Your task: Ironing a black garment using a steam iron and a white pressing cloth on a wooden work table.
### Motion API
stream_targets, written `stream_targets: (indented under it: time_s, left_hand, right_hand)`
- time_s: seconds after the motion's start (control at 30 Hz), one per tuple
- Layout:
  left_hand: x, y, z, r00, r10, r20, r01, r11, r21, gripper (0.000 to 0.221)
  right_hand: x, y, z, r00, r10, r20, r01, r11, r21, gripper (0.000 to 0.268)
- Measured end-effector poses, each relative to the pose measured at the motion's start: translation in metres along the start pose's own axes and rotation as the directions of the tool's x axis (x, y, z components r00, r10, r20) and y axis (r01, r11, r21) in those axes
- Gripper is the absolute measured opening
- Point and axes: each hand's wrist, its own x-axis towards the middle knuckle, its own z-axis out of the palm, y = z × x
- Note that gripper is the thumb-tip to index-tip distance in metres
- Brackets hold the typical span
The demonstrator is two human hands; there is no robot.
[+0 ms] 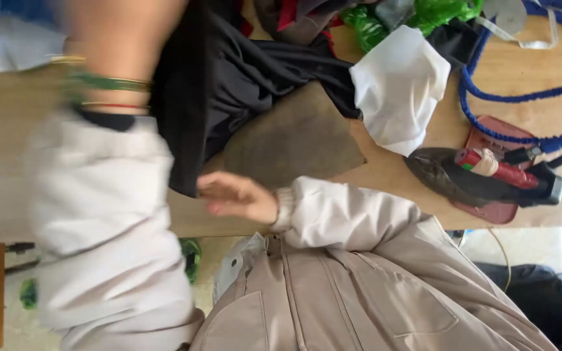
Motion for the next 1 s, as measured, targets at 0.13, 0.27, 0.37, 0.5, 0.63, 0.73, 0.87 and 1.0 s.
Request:
stream_targets:
  time_s: [0.13,0.27,0.37,0.5,0.63,0.73,0.87,1.0]
  left_hand:
    - [0.049,0.049,0.044,0.95,0.281,0.14,-0.296,0.95,0.102,0.056]
    - [-0.001,0.025,0.116,0.912,0.253,0.323,-0.322,0.929,0.181,0.078]
    - [-0.057,0.004,0.121,0.979,0.121,0.165,-0.133,0.989,0.067,0.063]
    - [-0.118,0.02,0.117,0.997,-0.066,0.029,0.067,0.997,-0.038,0.045]
    - [-0.186,0.051,0.145,0.996,0.024,0.084,-0.024,1.0,0.003,0.057]
    - [-0.216,0.047,0.145,0.987,-0.041,0.154,0.037,0.999,0.031,0.077]
    - [-0.232,0.034,0.139,0.956,-0.238,0.17,0.198,0.955,0.22,0.08]
    - [-0.236,0.041,0.143,0.958,-0.257,0.127,0.222,0.944,0.244,0.074]
  right_hand:
    - [-0.024,0.042,-0.029,0.999,0.031,0.019,-0.032,0.998,0.055,0.071]
    - [-0.08,-0.007,-0.089,0.95,0.219,-0.225,-0.295,0.865,-0.406,0.048]
    - [-0.126,-0.057,-0.137,0.916,0.066,-0.396,-0.343,0.642,-0.685,0.034]
    - [-0.161,-0.088,-0.209,0.865,-0.128,-0.486,-0.323,0.598,-0.734,0.032]
    - [-0.152,-0.081,-0.262,0.776,-0.256,-0.577,-0.381,0.539,-0.751,0.031]
    - [-0.158,-0.038,-0.307,0.754,-0.126,-0.644,-0.442,0.628,-0.64,0.04]
    - [-0.143,-0.048,-0.258,0.722,-0.018,-0.692,-0.523,0.64,-0.563,0.058]
    - [-0.151,-0.061,-0.239,0.719,-0.02,-0.694,-0.53,0.63,-0.568,0.069]
